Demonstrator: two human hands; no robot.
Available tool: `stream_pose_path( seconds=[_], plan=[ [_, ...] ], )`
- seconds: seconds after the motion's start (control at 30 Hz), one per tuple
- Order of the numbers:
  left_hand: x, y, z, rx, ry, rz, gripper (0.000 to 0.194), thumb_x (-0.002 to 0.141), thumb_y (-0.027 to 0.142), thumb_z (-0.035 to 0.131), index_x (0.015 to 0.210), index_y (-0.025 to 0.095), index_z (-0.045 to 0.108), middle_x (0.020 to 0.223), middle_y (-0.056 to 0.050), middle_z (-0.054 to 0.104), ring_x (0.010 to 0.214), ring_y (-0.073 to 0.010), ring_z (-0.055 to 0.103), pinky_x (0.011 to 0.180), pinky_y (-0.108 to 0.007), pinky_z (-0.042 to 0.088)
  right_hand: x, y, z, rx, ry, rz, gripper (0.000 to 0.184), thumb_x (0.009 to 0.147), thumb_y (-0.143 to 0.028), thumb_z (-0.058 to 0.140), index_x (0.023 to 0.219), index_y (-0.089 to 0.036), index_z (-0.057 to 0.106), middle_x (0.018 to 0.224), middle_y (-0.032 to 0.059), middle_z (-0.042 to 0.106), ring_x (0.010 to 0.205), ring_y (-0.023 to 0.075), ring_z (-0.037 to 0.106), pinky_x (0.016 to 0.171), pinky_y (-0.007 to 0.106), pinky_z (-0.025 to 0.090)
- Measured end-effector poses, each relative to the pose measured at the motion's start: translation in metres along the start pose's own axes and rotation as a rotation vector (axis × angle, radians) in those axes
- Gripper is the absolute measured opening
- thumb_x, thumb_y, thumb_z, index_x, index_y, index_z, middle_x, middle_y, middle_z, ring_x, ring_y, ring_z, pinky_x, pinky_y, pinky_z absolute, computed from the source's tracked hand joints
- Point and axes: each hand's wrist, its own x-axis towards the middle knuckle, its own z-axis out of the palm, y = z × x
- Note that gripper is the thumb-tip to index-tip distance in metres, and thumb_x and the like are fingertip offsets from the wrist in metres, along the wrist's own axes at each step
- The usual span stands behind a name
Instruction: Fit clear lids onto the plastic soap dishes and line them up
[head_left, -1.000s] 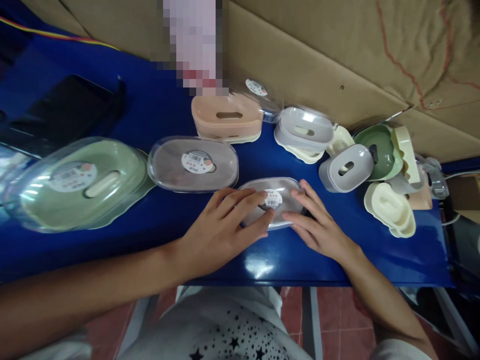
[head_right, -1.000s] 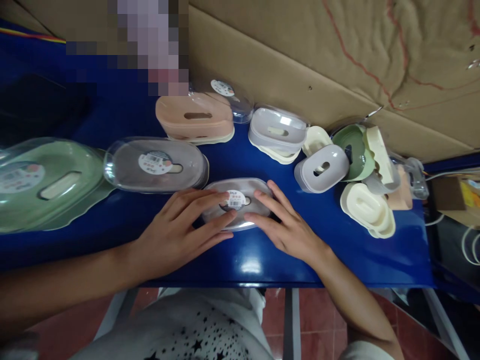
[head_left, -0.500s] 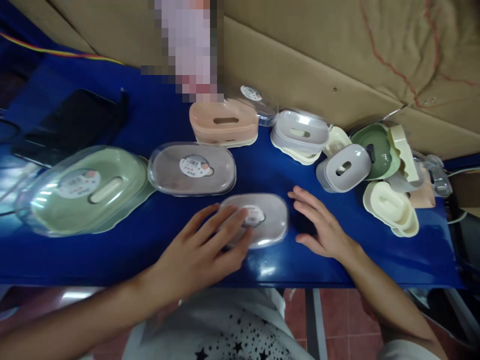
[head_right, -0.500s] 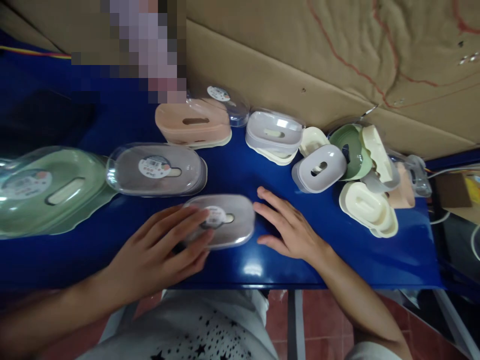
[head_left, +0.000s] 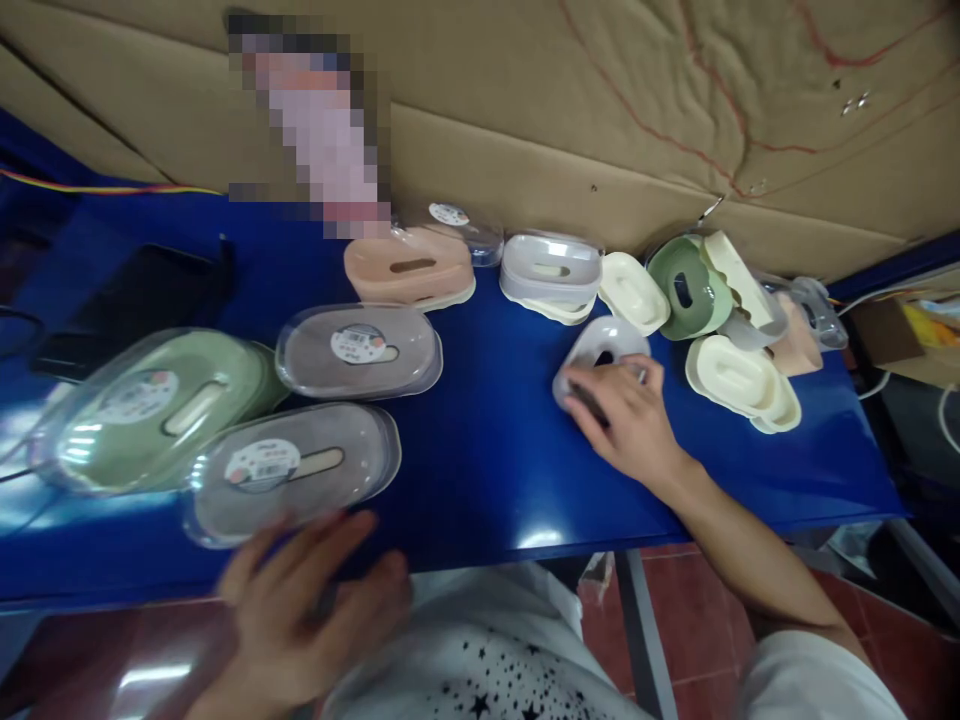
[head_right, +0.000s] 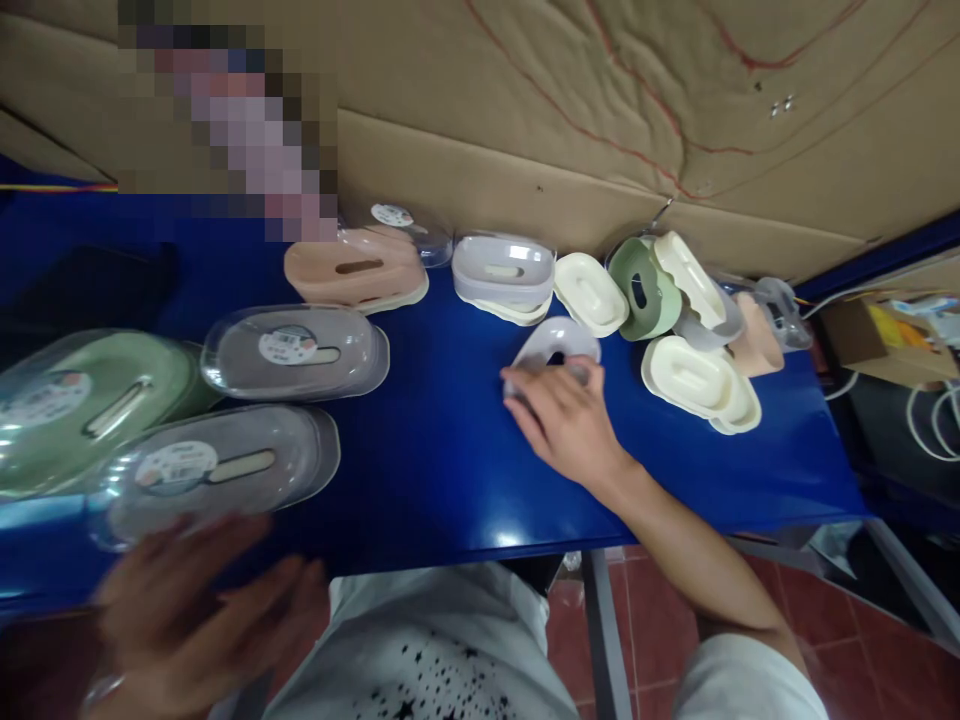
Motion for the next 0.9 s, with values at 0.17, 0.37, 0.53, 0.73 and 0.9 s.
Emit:
stream_pose_path(
  seconds=[0.17,0.37,0.53,0.73,0.9],
  plan=[
    [0.057,0.03,0.048,0.012,-0.199,0.264,0.044,0.088,0.016,0.078,0.13,0.023,0.069,0.148,-0.013,0.067,0.141,-0.0297,0.06,0.124,-0.051,0.046,-0.003,-0.008,-0.009,0.27,-0.003,-0.32,0.031,0.103,-0.012,0.055,0.129,-0.026,0.064,0.115,0.0013,0.082,0.102,0.0178,0.076,0.107,0.041,0.048],
    [0.098,0.034,0.066,0.103,-0.412,0.403,0.045,0.095,0.019,0.07,0.139,0.017,0.066,0.14,-0.014,0.071,0.125,-0.0304,0.067,0.118,-0.051,0.047,0.0,0.036,0.006,-0.125,0.048,0.294,0.054,0.111,-0.039,0.046,0.16,-0.017,0.044,0.163,0.0229,0.052,0.156,0.0369,0.044,0.123,0.062,0.032],
    [0.11,0.034,0.063,0.07,-0.394,0.342,0.055,0.094,0.032,0.072,0.146,0.02,0.061,0.155,-0.018,0.061,0.14,-0.0372,0.06,0.121,-0.062,0.043,-0.004,0.049,0.005,-0.201,-0.093,0.437,0.05,0.11,-0.044,0.048,0.15,-0.015,0.055,0.136,0.0221,0.071,0.129,0.0396,0.064,0.122,0.073,0.023],
    [0.109,0.022,0.065,0.01,-0.455,0.175,0.069,0.081,0.025,0.075,0.146,0.017,0.057,0.164,-0.025,0.049,0.15,-0.047,0.051,0.111,-0.063,0.055,-0.01,0.033,-0.032,0.055,-0.304,0.145,0.033,0.109,-0.028,0.057,0.141,-0.024,0.061,0.121,0.0115,0.079,0.113,0.0286,0.073,0.122,0.06,0.029],
    [0.111,0.019,0.059,-0.109,-0.355,0.16,0.051,0.088,0.03,0.072,0.135,0.015,0.059,0.159,-0.026,0.052,0.146,-0.0446,0.054,0.113,-0.06,0.056,-0.01,0.025,-0.051,0.304,-0.458,0.022,0.02,0.107,-0.023,0.063,0.125,-0.029,0.069,0.119,0.0031,0.08,0.111,0.0219,0.076,0.125,0.056,0.025]
  ],
)
